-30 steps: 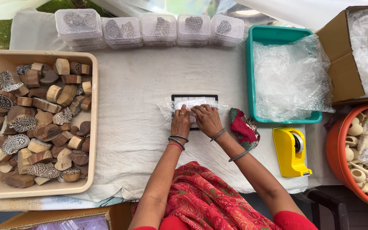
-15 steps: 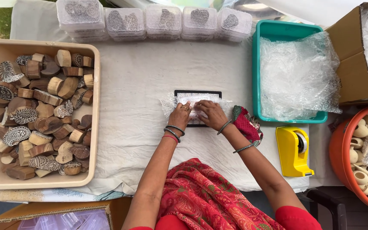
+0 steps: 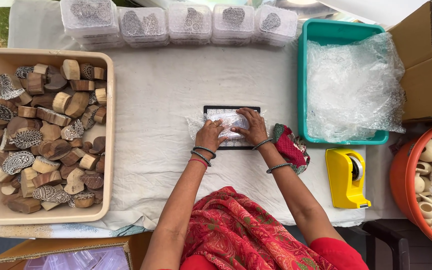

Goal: The person wipes a wooden stamp with a cloth, places it into a small plastic container, and then wraps the container in bubble wrap. They secure the bubble wrap with tape from a dispenser and place the wrapped package on a black tray.

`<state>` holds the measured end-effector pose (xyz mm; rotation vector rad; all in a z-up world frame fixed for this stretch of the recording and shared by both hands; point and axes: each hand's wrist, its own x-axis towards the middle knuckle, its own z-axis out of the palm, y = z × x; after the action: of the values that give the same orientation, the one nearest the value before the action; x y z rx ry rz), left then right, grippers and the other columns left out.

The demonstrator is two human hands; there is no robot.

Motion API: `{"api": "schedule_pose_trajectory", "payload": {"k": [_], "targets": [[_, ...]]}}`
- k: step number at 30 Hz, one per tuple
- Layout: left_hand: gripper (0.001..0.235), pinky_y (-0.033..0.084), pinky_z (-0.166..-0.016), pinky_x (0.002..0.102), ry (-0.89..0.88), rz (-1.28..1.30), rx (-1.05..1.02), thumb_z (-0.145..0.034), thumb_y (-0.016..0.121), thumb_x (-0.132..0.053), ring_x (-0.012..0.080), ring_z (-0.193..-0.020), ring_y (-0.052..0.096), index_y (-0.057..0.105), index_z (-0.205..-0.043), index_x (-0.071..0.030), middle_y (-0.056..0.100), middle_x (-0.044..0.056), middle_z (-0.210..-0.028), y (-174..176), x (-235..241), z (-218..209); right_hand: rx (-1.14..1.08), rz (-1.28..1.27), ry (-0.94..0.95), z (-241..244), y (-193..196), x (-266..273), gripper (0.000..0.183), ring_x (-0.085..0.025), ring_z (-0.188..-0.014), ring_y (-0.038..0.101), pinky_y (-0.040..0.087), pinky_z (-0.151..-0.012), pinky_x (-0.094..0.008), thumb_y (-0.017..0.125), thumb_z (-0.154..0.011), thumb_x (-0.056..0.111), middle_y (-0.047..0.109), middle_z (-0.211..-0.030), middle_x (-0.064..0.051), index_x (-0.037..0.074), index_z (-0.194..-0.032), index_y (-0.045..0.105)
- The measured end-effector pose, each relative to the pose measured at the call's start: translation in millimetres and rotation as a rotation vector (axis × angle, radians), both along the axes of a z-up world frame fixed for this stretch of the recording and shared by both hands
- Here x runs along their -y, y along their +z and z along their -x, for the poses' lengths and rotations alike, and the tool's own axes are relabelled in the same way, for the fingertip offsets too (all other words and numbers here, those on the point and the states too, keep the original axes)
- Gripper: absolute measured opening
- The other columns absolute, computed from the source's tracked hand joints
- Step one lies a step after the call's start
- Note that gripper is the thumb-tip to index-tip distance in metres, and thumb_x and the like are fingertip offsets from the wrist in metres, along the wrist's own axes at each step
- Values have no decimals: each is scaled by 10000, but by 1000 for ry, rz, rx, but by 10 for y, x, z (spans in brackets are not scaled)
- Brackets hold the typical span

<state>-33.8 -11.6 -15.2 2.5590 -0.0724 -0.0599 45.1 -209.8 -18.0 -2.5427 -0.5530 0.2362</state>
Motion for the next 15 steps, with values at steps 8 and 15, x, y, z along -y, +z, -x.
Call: {"api": "schedule_pose_trajectory", "payload": {"k": [8, 15], "targets": [[479, 563, -917, 335, 47, 23, -9, -735, 870, -323, 176, -1171, 595, 745, -1169, -167, 654, -59, -1329, -16, 4, -4, -21, -69, -138, -140, -76, -79, 388, -229, -1195, 627, 516, -1012, -378, 760, -904, 471, 714, -1226, 31, 220, -1198, 735], [865, 561, -898, 335, 29, -87, -86, -737, 866, -337, 211, -1094, 574, 528, -1519, -188, 558, 23, -1175, 264, 31, -68, 311, 74, 134, 153, 155, 129, 407, -257, -1337, 510, 427, -1014, -412, 603, -1016, 279, 611, -1475, -3, 122, -1388, 654]]}}
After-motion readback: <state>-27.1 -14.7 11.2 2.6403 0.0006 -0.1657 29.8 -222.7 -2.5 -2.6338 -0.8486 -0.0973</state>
